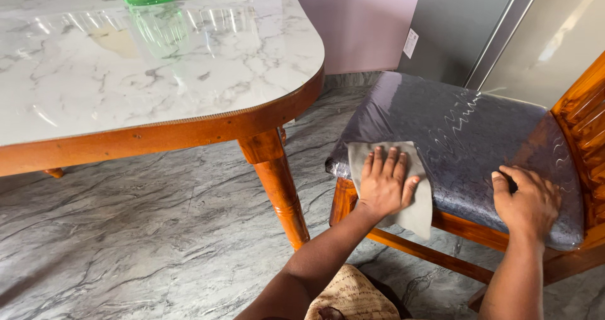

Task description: The person sits on the floor and wipes the seat and wooden frame of a dining chair using a cloth. They systematically clean the plastic-covered seat surface and the wooden legs and backrest of the chair.

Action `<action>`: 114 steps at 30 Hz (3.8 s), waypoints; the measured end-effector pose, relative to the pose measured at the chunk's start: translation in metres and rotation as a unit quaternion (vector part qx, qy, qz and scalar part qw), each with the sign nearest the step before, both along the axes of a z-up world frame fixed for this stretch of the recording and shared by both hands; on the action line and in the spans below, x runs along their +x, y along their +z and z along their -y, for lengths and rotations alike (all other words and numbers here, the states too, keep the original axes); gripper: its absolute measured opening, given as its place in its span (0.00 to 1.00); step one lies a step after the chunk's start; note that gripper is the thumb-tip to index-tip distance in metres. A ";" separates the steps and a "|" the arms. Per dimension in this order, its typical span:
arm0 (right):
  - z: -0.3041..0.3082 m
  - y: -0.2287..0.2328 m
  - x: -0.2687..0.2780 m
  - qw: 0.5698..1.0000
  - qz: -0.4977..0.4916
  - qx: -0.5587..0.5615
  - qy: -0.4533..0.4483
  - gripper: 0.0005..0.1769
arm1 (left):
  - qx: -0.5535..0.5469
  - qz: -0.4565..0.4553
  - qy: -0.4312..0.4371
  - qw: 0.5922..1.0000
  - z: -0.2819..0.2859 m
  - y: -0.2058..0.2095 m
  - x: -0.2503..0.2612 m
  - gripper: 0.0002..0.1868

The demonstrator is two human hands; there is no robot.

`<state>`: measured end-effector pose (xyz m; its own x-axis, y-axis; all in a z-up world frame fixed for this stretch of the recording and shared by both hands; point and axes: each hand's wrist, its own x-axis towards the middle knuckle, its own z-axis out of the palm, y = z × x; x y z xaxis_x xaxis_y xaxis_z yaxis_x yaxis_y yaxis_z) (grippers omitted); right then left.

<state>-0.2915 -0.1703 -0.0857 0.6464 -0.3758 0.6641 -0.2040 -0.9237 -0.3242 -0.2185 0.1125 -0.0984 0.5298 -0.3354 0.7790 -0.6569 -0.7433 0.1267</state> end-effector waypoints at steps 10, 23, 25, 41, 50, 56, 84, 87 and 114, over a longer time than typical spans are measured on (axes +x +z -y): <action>-0.002 0.001 -0.001 1.000 0.000 0.007 -0.005 0.14 | 0.145 0.092 -0.045 0.984 0.055 -0.007 -0.034 0.48; 0.008 -0.012 0.005 1.000 0.004 0.004 -0.019 0.15 | 0.270 -0.035 -0.089 0.958 -0.014 0.054 -0.026 0.60; 0.008 -0.010 0.006 0.999 -0.008 0.008 -0.031 0.15 | 0.289 -0.036 -0.095 0.952 -0.020 0.048 -0.019 0.62; 0.000 0.002 0.002 1.000 0.000 0.018 -0.001 0.15 | 0.311 -0.067 -0.056 0.946 -0.105 0.025 0.020 0.60; -0.006 0.008 0.002 1.000 0.000 0.014 -0.008 0.16 | 0.301 -0.008 -0.040 0.953 -0.089 0.018 0.012 0.61; -0.005 0.007 0.001 1.000 -0.004 0.006 -0.014 0.17 | 0.231 0.058 -0.086 0.967 -0.065 0.010 0.009 0.61; -0.078 0.032 -0.031 0.984 0.166 0.016 0.057 0.04 | -0.095 -0.350 -0.429 0.827 0.013 0.062 -0.025 0.46; -0.147 0.002 -0.024 0.963 0.186 0.027 0.193 0.17 | -0.324 -0.340 -0.552 0.689 0.017 0.041 -0.007 0.37; 0.078 -0.206 -0.053 0.949 0.171 -0.245 -0.102 0.30 | 0.079 0.178 -0.105 0.975 -0.041 -0.033 0.044 0.30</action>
